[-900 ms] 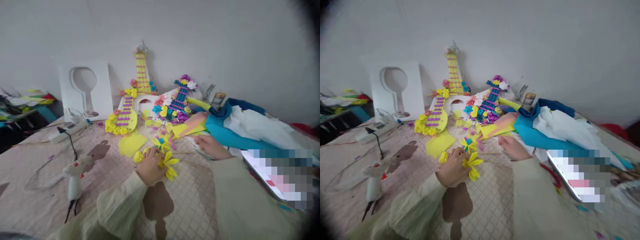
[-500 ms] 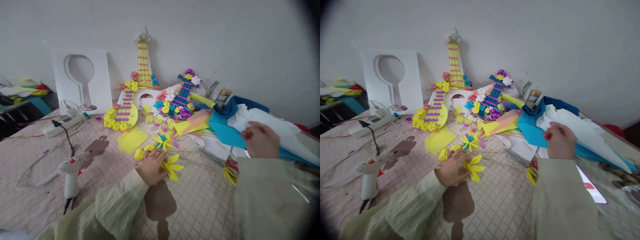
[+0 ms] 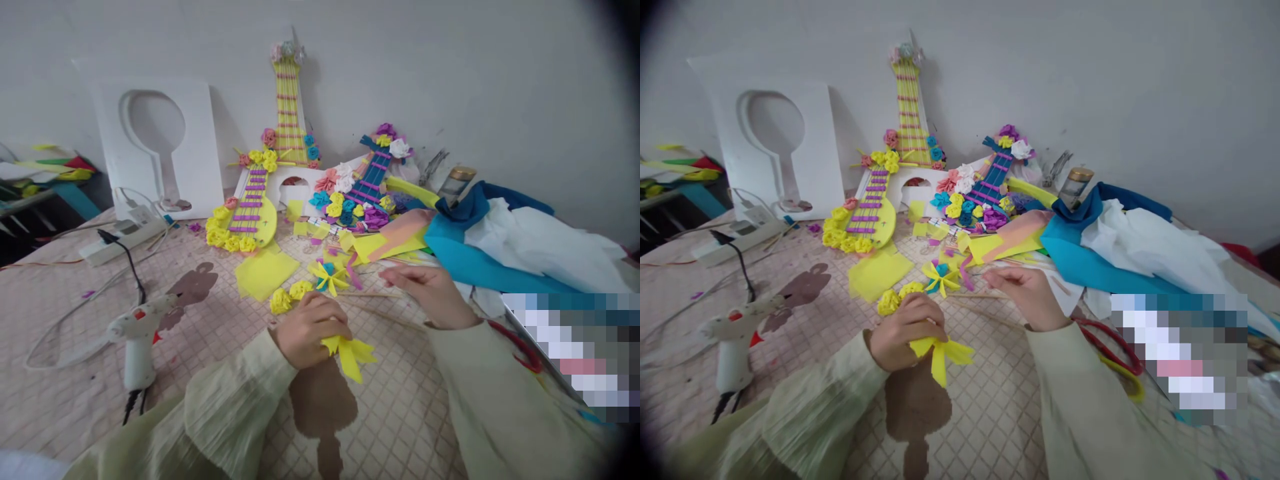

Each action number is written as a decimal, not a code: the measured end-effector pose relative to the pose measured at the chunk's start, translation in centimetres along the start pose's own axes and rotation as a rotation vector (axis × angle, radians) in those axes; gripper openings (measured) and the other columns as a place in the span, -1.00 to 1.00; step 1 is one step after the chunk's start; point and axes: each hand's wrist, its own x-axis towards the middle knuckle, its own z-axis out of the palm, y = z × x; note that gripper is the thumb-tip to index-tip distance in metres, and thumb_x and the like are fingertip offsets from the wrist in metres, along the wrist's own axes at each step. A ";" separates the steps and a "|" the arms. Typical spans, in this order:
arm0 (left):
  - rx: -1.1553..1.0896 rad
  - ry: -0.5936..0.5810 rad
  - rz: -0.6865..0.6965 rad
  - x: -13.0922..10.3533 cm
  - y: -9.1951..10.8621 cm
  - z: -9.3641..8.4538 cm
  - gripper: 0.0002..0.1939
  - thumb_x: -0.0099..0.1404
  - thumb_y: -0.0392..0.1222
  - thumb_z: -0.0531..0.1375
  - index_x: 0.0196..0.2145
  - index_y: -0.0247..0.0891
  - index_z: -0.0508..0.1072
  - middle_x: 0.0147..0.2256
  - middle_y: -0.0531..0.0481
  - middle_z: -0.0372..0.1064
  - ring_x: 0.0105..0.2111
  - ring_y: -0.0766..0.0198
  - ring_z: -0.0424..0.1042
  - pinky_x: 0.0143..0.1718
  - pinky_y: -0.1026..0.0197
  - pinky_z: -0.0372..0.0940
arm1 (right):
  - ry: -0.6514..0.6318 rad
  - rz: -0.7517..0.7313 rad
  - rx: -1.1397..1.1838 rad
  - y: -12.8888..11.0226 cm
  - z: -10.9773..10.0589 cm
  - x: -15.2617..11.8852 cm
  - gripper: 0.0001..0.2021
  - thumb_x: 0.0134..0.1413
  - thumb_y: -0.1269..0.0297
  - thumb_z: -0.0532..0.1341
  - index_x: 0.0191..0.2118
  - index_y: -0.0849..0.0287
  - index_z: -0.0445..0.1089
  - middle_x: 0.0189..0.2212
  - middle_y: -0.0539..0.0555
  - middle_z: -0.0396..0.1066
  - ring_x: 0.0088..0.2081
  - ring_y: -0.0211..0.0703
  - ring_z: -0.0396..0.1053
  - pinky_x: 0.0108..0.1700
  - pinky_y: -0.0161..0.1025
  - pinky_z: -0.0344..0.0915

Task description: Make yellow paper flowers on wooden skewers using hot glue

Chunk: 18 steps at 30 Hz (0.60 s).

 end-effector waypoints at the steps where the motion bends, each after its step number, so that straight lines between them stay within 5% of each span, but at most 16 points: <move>1: 0.031 0.014 0.036 0.0 0.1 0.0 -0.88 0.17 -0.30 0.09 -0.37 -0.22 0.42 -0.36 -0.01 0.41 -0.24 0.27 0.34 -0.09 0.12 0.08 | 0.059 -0.003 -0.051 0.1 0.2 0.0 -0.76 -0.17 0.09 0.25 -0.60 0.16 0.43 -0.48 0.09 0.45 -0.31 -0.08 0.38 -0.18 -0.10 0.30; 4: 0.084 0.015 0.075 0.0 0.1 0.2 -0.88 0.19 -0.31 0.08 -0.35 -0.21 0.40 -0.32 -0.01 0.43 -0.19 0.25 0.33 -0.05 0.09 0.04 | 0.035 0.017 0.038 -0.1 0.5 -0.1 -0.82 -0.16 0.12 0.26 -0.46 0.12 0.45 -0.28 0.09 0.44 -0.19 -0.03 0.35 -0.11 -0.06 0.27; 7: 0.039 -0.011 0.068 -0.2 -0.1 0.8 -0.90 0.18 -0.29 0.09 -0.35 -0.20 0.39 -0.30 0.00 0.44 -0.16 0.23 0.31 -0.06 0.09 0.05 | -0.263 0.119 0.484 -0.7 0.9 -0.3 -0.51 -0.15 0.11 0.27 -0.01 -0.08 0.23 0.14 0.03 0.09 0.06 0.00 0.19 0.00 0.01 0.21; 12: -0.092 -0.181 0.096 -0.4 0.0 1.5 -0.92 0.17 -0.22 0.09 -0.35 -0.19 0.37 -0.28 0.02 0.43 -0.14 0.23 0.30 -0.03 0.05 -0.01 | -0.465 0.294 0.934 -1.3 1.4 -0.6 -0.43 -0.01 -0.23 -0.13 0.03 -0.02 0.15 0.20 0.08 -0.03 0.16 0.03 0.04 0.14 0.11 -0.03; 15: -0.159 -0.260 0.057 -0.3 0.2 0.5 -0.57 0.00 0.09 0.19 -0.20 -0.19 0.36 -0.21 -0.06 0.39 -0.06 0.08 0.23 0.04 -0.05 -0.08 | -0.519 0.336 0.990 -1.2 1.5 -0.6 -0.40 0.03 -0.21 -0.19 0.07 0.03 0.10 0.22 0.09 -0.08 0.17 0.03 0.02 0.15 0.09 -0.06; 18: -0.274 -0.196 0.036 0.1 0.2 -0.9 -0.22 -0.24 0.33 0.21 -0.14 -0.25 0.34 -0.20 -0.16 0.36 -0.08 0.01 0.22 0.02 -0.05 0.02 | -0.543 0.341 0.949 -1.0 1.6 -0.6 -0.39 0.05 -0.19 -0.22 0.11 0.05 0.04 0.23 0.11 -0.10 0.16 0.00 0.04 0.14 0.07 -0.04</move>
